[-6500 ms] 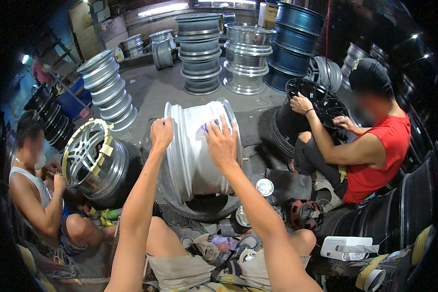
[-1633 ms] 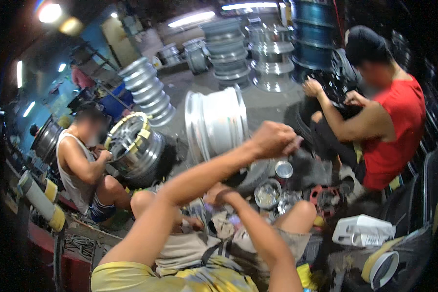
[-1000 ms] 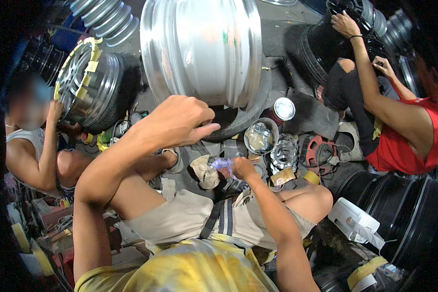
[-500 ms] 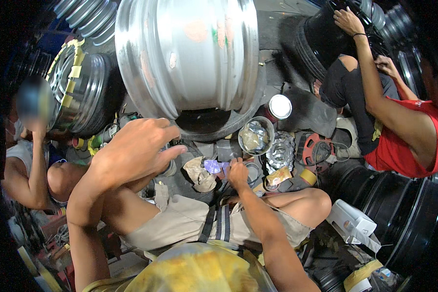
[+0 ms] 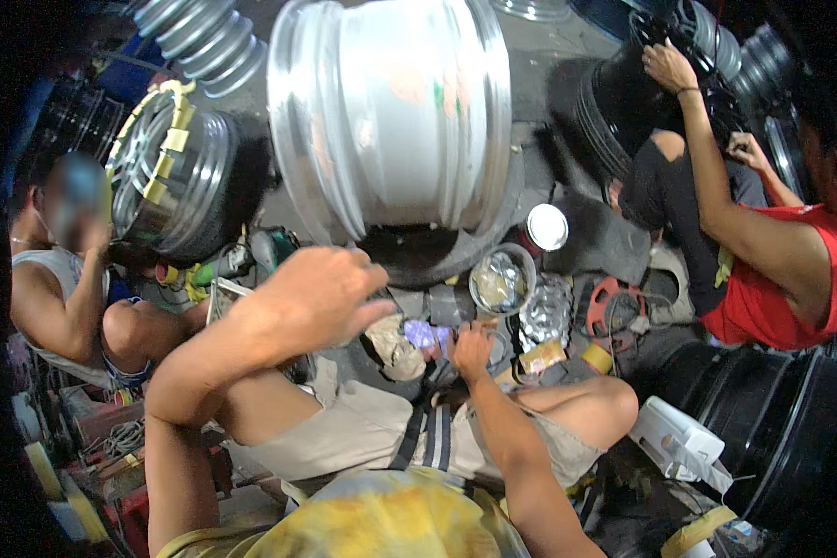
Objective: The person sits on the floor and sands a white car wheel rim using a sanding block. They rotate the rim to access different sections and wipe the surface with a cloth. Other workers are visible in the background performing similar tasks on different rims.
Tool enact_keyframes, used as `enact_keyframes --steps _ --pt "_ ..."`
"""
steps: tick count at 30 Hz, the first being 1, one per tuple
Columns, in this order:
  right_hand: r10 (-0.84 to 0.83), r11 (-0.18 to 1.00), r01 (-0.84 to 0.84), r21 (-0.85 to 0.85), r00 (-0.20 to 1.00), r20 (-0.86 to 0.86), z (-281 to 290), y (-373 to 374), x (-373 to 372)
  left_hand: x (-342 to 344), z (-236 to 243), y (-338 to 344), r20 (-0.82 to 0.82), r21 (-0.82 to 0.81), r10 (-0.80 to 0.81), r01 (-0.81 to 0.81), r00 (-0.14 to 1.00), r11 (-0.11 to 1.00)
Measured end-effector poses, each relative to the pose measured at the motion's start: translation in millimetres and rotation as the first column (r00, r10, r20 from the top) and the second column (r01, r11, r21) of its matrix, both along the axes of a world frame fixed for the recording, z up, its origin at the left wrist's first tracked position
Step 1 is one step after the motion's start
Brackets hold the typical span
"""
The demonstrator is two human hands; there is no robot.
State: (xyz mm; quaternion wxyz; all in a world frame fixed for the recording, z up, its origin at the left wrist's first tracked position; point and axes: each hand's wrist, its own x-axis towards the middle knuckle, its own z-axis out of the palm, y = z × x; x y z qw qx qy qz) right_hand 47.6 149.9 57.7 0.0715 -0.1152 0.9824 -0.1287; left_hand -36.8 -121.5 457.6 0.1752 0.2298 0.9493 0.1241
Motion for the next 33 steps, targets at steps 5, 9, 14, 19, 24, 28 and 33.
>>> enact_keyframes --steps 5,9,14,19,24,28,33 --pt "0.007 0.992 0.006 -0.125 0.995 0.103 -16 -1 -1 7 -16 10 0.062 -0.056 -0.056 0.059 0.996 0.997" --pt "0.016 0.978 0.082 -0.194 0.89 0.455 20 -20 -27 6 -30 12 0.154 -0.114 -0.1 0.118 0.983 0.986" --pt "0.139 0.94 0.016 -0.341 0.895 0.423 84 -32 -49 3 -51 15 0.206 -0.123 -0.137 0.165 0.969 0.979" --pt "0.206 0.945 -0.1 -0.311 0.921 0.33 106 -17 -61 -8 -66 25 0.205 -0.189 -0.146 0.186 0.968 0.964" --pt "0.328 0.811 0.044 -0.584 0.792 0.515 190 -19 -63 -12 -90 27 0.202 -0.147 -0.169 0.2 0.965 0.969" --pt "0.351 0.538 0.139 -0.832 0.86 0.37 204 -7 -70 -5 -102 40 0.275 -0.116 -0.087 0.123 0.958 0.986" --pt "0.275 0.332 0.399 -0.855 0.826 0.492 186 4 -70 24 -127 55 0.416 0.037 0.1 -0.127 0.904 0.991"
